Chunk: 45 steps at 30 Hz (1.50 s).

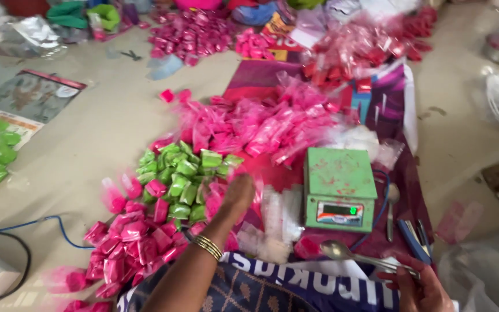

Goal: The person weighs small pink and green packaged items on a digital scale and sorts them.

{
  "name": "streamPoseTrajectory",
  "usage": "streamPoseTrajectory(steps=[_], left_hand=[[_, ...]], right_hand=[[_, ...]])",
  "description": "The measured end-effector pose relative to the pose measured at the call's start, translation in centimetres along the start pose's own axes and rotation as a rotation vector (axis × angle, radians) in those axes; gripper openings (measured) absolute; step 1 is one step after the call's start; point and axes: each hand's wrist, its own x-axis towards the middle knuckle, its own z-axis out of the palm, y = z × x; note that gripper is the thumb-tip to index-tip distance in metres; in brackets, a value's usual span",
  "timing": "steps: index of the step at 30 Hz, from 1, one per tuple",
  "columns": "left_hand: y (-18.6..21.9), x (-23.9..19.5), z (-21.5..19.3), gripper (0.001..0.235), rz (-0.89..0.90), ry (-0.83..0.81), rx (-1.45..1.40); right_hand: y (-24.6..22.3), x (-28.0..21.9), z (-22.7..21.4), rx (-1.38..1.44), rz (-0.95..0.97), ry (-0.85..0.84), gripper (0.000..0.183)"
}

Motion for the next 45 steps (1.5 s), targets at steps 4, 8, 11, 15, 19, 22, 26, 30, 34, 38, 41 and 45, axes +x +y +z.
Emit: streamPoseTrajectory(steps=[4,8,11,15,19,22,26,30,34,38,41,45], left_hand=[[4.4,0.2,-7.3,0.019,0.059,0.217,-0.032],[10.7,1.7,-11.0,0.017,0.161,0.203,-0.051],[15.3,3.8,-11.1,0.014,0.317,0.332,-0.146],[19.9,6.8,-7.9,0.014,0.461,0.184,-0.077],[21.9,8.8,-4.4,0.016,0.612,0.106,-0.009],[22.8,8.6,-4.0,0.016,0.577,0.009,-0.004],[24.6,4.1,-9.0,0.015,0.480,-0.019,-0.002],[22.4,0.9,-9.8,0.038,0.527,0.042,-0.074],[18.5,-4.0,-9.6,0.054,0.547,0.127,-0.176],[14.6,-8.8,-7.4,0.057,0.488,0.111,-0.213],[12.1,-12.4,-4.9,0.054,0.325,-0.017,-0.312],[8.7,-15.7,-0.1,0.047,0.119,-0.026,-0.428]], right_hand=[[-2.1,-0.6,1.1,0.031,0.015,0.024,0.025],[-2.8,-0.4,1.4,0.054,-0.005,0.057,0.024],[-3.9,-0.5,1.3,0.046,0.025,0.054,0.023],[-3.8,-0.4,0.8,0.054,0.060,0.043,0.023],[-3.2,-0.3,0.6,0.080,0.095,0.029,0.025],[-5.2,-0.6,0.8,0.087,0.112,0.033,0.024],[-6.2,-0.8,0.5,0.078,0.125,0.043,0.023],[-7.9,-1.1,0.4,0.049,0.137,0.060,0.022],[-9.7,-1.7,0.8,0.021,0.121,0.085,0.020],[-10.2,-2.1,0.9,0.000,0.084,0.093,0.019],[-10.1,-2.3,0.8,-0.036,0.066,0.100,0.019],[-8.9,-2.5,-0.1,0.097,0.021,0.115,0.019]])
